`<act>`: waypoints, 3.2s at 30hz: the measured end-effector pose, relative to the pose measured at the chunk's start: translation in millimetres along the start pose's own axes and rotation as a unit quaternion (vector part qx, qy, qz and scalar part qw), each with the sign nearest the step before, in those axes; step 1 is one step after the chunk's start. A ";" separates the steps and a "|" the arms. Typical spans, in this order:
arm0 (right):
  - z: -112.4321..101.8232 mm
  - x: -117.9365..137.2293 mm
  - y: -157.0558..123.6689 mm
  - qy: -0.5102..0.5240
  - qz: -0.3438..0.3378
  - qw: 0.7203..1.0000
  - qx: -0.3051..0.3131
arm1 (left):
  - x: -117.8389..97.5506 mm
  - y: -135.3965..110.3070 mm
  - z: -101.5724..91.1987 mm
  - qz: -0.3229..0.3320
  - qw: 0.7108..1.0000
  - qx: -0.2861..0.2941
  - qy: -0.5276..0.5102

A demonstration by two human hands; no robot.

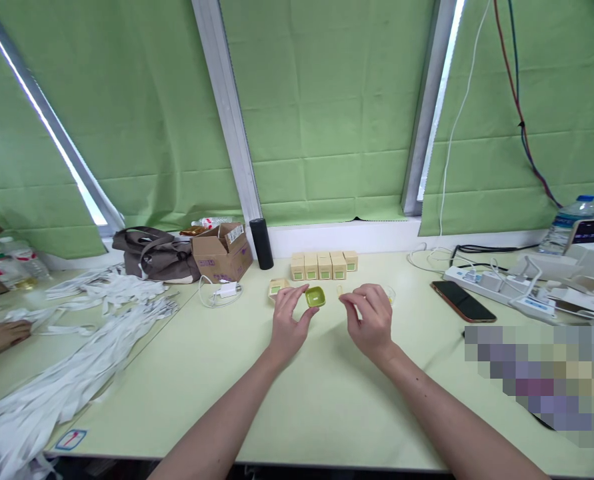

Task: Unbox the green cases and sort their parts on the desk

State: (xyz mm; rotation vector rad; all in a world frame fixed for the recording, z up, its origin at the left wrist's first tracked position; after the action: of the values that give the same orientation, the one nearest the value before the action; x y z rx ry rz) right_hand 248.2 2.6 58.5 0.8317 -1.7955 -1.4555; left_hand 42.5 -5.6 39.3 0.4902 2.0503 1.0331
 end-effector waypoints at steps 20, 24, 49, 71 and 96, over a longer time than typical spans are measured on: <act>36.9 -77.3 -46.2 -0.104 0.149 0.958 0.221 | 24.3 0.3 17.9 -0.431 0.768 0.027 -0.474; 44.5 -78.6 -49.0 -0.145 0.122 0.945 0.267 | 25.0 -0.5 16.3 -0.434 0.768 0.022 -0.471; 54.9 -84.8 -47.0 -0.171 0.116 0.925 0.318 | 57.5 29.3 54.7 -0.143 0.933 0.233 0.235; 28.5 -110.3 -48.2 -0.212 0.150 0.911 0.320 | 57.9 13.0 60.1 -0.128 0.908 0.276 0.288; 26.0 -84.8 -31.2 -0.188 0.127 0.914 0.336 | 49.8 15.0 51.2 -0.132 0.888 0.266 0.352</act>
State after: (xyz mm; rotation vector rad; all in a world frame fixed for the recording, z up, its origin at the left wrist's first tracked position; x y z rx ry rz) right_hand 277.3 80.6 14.9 0.6123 -2.6583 -0.8553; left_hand 51.2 60.3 9.1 0.0744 2.9752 0.4924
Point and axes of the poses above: each hand's wrist, its own y-axis towards the middle knuckle, its own z-axis out of the palm, x = y × z, the point moved 3 cm from there along y, towards the middle knuckle, and after that the axes turned 3 degrees about x, right-handed, at the moved point
